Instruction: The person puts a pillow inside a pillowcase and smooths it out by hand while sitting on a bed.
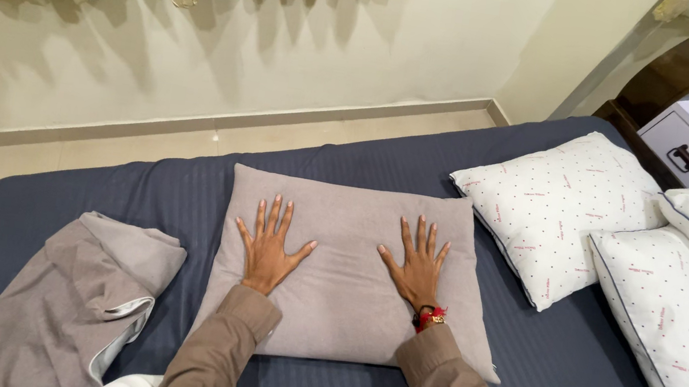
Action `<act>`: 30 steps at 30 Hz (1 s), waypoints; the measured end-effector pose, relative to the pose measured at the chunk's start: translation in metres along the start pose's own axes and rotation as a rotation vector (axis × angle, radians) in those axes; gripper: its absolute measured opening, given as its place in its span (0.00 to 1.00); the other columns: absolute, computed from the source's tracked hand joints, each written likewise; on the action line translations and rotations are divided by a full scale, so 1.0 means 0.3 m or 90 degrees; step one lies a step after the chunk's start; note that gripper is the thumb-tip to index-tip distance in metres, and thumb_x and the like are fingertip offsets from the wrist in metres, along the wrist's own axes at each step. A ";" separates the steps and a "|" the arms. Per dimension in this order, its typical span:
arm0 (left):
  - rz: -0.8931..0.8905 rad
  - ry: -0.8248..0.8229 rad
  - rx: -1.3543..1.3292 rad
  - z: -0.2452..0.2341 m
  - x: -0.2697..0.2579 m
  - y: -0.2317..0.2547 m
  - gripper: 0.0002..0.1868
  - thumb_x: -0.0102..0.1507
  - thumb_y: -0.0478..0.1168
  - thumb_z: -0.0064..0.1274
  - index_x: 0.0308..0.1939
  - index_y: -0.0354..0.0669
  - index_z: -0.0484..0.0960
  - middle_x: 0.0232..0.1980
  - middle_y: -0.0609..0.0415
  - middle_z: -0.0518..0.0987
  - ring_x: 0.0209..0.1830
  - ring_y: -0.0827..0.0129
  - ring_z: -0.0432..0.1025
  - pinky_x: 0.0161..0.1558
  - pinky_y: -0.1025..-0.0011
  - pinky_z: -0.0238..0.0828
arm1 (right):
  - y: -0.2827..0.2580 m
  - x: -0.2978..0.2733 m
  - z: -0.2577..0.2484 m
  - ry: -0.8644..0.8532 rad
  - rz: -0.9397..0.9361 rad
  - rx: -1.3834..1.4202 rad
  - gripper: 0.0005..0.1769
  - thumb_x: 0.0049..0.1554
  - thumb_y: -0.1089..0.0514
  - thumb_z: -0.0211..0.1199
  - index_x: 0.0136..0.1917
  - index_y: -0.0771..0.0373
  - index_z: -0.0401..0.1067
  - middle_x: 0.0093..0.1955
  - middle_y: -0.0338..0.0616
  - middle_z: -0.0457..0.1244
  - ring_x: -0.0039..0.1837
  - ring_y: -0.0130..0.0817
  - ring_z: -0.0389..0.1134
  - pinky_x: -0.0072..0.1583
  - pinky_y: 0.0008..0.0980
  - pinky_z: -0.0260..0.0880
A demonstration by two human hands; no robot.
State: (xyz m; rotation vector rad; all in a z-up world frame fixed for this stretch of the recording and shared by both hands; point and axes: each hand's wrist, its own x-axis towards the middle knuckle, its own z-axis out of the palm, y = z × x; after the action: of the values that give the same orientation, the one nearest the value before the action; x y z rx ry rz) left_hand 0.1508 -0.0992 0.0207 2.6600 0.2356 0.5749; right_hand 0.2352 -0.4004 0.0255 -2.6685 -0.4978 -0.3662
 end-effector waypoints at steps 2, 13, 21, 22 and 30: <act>-0.010 -0.028 0.006 -0.023 0.011 0.003 0.53 0.56 0.75 0.51 0.78 0.53 0.57 0.83 0.52 0.48 0.83 0.51 0.33 0.69 0.26 0.11 | -0.014 0.010 -0.015 -0.025 0.015 -0.005 0.48 0.57 0.22 0.50 0.83 0.43 0.49 0.87 0.47 0.35 0.86 0.52 0.28 0.76 0.70 0.15; 0.114 -0.015 -0.001 0.097 0.235 0.258 0.45 0.60 0.68 0.49 0.75 0.48 0.67 0.82 0.46 0.54 0.83 0.45 0.40 0.74 0.31 0.18 | -0.070 0.214 -0.117 -0.106 0.103 -0.030 0.56 0.49 0.12 0.45 0.80 0.44 0.55 0.85 0.53 0.39 0.85 0.57 0.29 0.74 0.72 0.13; 0.075 0.013 -0.014 0.210 0.167 0.242 0.45 0.61 0.71 0.47 0.74 0.48 0.68 0.80 0.45 0.58 0.83 0.45 0.40 0.73 0.31 0.16 | 0.028 0.161 0.057 -0.008 0.064 -0.059 0.52 0.53 0.16 0.49 0.81 0.43 0.56 0.86 0.52 0.40 0.86 0.59 0.30 0.74 0.78 0.15; 0.075 0.014 -0.013 0.216 0.162 0.240 0.45 0.61 0.71 0.47 0.74 0.47 0.68 0.80 0.45 0.58 0.83 0.45 0.40 0.73 0.31 0.16 | 0.031 0.157 0.066 -0.009 0.065 -0.059 0.52 0.53 0.16 0.49 0.80 0.43 0.56 0.86 0.52 0.40 0.86 0.59 0.30 0.73 0.78 0.15; 0.032 -0.121 0.052 0.102 0.195 0.191 0.52 0.55 0.79 0.44 0.74 0.51 0.68 0.81 0.52 0.57 0.84 0.49 0.39 0.71 0.26 0.14 | 0.090 0.158 -0.027 -0.155 0.036 -0.030 0.56 0.51 0.14 0.48 0.82 0.44 0.50 0.85 0.49 0.39 0.84 0.53 0.32 0.75 0.68 0.27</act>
State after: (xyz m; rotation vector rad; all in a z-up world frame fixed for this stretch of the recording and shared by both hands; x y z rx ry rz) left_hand 0.2211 -0.1475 0.0406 2.7838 0.1394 0.3309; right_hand 0.2872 -0.4133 0.0388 -2.7821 -0.4892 -0.0361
